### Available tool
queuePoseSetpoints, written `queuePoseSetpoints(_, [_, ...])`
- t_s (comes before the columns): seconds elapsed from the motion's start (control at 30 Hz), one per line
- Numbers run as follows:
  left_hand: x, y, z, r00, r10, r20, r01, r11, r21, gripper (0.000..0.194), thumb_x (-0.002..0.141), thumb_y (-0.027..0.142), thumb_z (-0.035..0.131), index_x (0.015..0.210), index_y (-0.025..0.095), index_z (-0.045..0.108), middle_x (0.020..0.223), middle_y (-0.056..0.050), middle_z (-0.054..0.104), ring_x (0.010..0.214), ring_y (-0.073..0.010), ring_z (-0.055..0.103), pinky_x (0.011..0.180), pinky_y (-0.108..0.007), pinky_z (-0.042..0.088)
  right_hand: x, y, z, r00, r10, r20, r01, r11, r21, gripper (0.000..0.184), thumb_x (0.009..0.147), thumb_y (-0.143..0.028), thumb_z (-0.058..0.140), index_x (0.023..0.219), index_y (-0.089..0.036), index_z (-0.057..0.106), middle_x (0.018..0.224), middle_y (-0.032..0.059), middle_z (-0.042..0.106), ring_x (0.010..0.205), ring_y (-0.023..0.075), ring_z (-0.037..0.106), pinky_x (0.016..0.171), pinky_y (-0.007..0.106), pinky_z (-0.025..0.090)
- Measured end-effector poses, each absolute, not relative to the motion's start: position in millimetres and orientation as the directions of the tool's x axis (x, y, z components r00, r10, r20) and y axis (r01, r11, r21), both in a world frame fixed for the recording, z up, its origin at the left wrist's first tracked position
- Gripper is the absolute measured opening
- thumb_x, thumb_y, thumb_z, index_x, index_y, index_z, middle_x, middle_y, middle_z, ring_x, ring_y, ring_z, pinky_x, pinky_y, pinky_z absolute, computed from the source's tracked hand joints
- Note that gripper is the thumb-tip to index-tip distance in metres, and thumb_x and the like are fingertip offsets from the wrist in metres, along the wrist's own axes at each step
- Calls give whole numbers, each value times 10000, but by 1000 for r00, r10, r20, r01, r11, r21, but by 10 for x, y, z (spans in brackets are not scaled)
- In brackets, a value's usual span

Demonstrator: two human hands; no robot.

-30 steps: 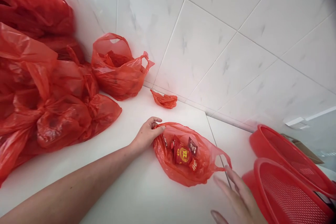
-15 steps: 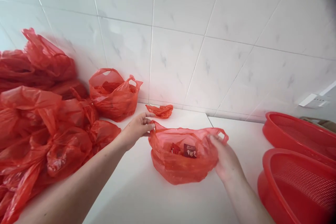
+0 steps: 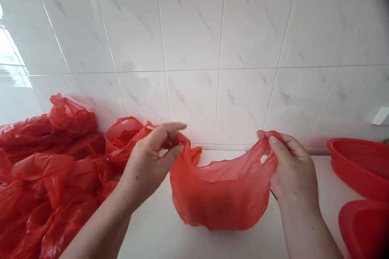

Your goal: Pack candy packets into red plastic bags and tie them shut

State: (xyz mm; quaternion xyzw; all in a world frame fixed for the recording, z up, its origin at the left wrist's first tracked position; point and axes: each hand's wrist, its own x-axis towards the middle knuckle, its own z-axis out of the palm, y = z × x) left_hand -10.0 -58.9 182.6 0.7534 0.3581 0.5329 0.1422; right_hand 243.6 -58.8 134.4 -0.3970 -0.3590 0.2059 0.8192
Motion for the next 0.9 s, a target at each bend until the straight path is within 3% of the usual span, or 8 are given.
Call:
queuePoseSetpoints(0.1, [-53,-562,1776,201,499,843,645,-715,270,246,812,101,574,992,259,630,857,35,667,812,-112,599,740,-229,478,2413,-547,1350,519,784,340,-301,540,-786,235,760,-387,682,956,-263,641,760,-23,622,627,103,582,563,237,482])
queuePoseSetpoints(0.17, [-3,-554,1747,151,417,896,701,-684,201,220,802,84,577,949,238,634,822,40,661,765,-99,589,709,-214,471,2362,-573,1364,374,873,315,-415,461,-784,260,809,-458,611,988,-270,625,595,-58,521,429,52,408,402,181,346])
queuePoseSetpoints(0.3, [110,-584,1670,36,561,827,569,-692,444,187,794,100,589,908,242,630,784,44,631,665,-79,569,592,-181,468,2222,-667,1350,106,949,296,-488,309,-816,419,863,-598,413,848,-230,613,413,-63,366,360,55,206,355,202,168])
queuePoseSetpoints(0.53, [197,-660,1667,63,835,546,66,-550,833,118,783,152,601,872,227,592,716,29,582,628,-93,561,565,-196,492,2062,-837,1382,-212,951,225,-388,130,-912,349,888,-484,409,747,-201,558,415,-10,538,314,31,158,340,186,101])
queuePoseSetpoints(0.6, [237,-638,1688,124,864,487,-26,-488,873,115,778,157,614,869,219,583,707,33,563,623,-87,556,578,-197,493,2007,-848,1416,-229,965,125,-278,59,-959,270,895,-459,450,964,-222,560,445,-27,548,329,38,228,355,172,107])
queuePoseSetpoints(0.7, [308,-603,1672,229,872,434,-111,-419,901,160,776,173,636,916,215,573,765,20,575,682,-90,567,607,-194,494,1915,-799,1395,-357,932,67,-135,19,-991,405,875,-480,515,1208,-255,466,583,-30,572,426,66,440,400,169,197])
queuePoseSetpoints(0.8, [333,-597,1600,378,841,387,-100,-379,920,258,819,232,604,1064,252,525,878,-8,599,754,-128,597,613,-237,513,1854,-711,1300,-413,902,125,-28,124,-992,341,854,-518,531,915,-190,598,594,-29,522,487,70,467,460,196,286])
queuePoseSetpoints(0.9, [305,-593,1506,311,776,549,113,-604,789,324,788,245,655,1088,278,536,971,-18,585,854,-156,584,726,-293,508,1834,-644,1234,-208,969,137,32,146,-989,417,848,-551,514,728,-162,602,511,-37,462,488,70,409,502,215,313])
